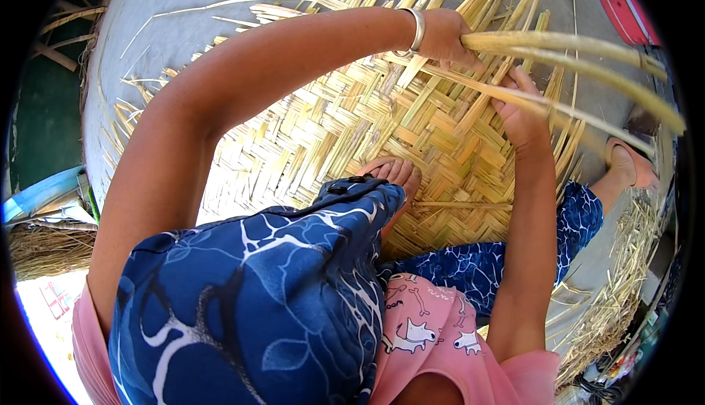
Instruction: The person weaves a basket by hand using dried palm leaves. They interlace the leaves in a consistent pattern, gradually expanding the circular base of the basket.
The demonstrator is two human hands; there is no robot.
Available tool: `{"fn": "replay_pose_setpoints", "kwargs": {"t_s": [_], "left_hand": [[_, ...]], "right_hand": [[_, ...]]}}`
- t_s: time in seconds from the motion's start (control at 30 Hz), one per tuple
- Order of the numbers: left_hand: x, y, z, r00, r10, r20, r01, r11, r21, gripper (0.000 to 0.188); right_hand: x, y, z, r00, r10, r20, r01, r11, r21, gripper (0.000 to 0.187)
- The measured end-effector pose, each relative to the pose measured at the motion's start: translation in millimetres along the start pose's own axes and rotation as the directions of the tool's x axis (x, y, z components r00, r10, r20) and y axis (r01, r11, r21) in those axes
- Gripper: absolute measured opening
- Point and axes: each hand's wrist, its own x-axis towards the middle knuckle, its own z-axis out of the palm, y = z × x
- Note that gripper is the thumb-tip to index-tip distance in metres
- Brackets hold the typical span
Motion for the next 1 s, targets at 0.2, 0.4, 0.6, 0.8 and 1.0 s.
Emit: {"fn": "replay_pose_setpoints", "kwargs": {"t_s": [0.2,0.4,0.6,0.8,1.0], "left_hand": [[5,-9,-4,0.999,-0.002,0.040,0.008,0.990,-0.143,0.035],[10,-6,-3,0.994,-0.018,0.107,0.029,0.994,-0.108,0.037],[10,-9,-2,0.989,-0.018,0.149,0.001,0.994,0.111,0.028],[14,5,5,0.939,-0.010,0.344,-0.153,0.883,0.444,0.030],[19,-1,0,0.958,-0.087,0.275,0.024,0.975,0.223,0.030]], "right_hand": [[-24,12,-1,0.971,-0.233,-0.044,0.208,0.925,-0.318,0.029],[-47,20,7,0.979,-0.194,-0.066,0.186,0.976,-0.110,0.021],[-66,37,12,0.917,-0.316,-0.244,0.243,0.927,-0.287,0.016],[-62,40,7,0.960,-0.026,-0.278,0.046,0.997,0.068,0.015],[-67,50,14,0.979,0.043,-0.198,-0.015,0.990,0.139,0.018]]}}
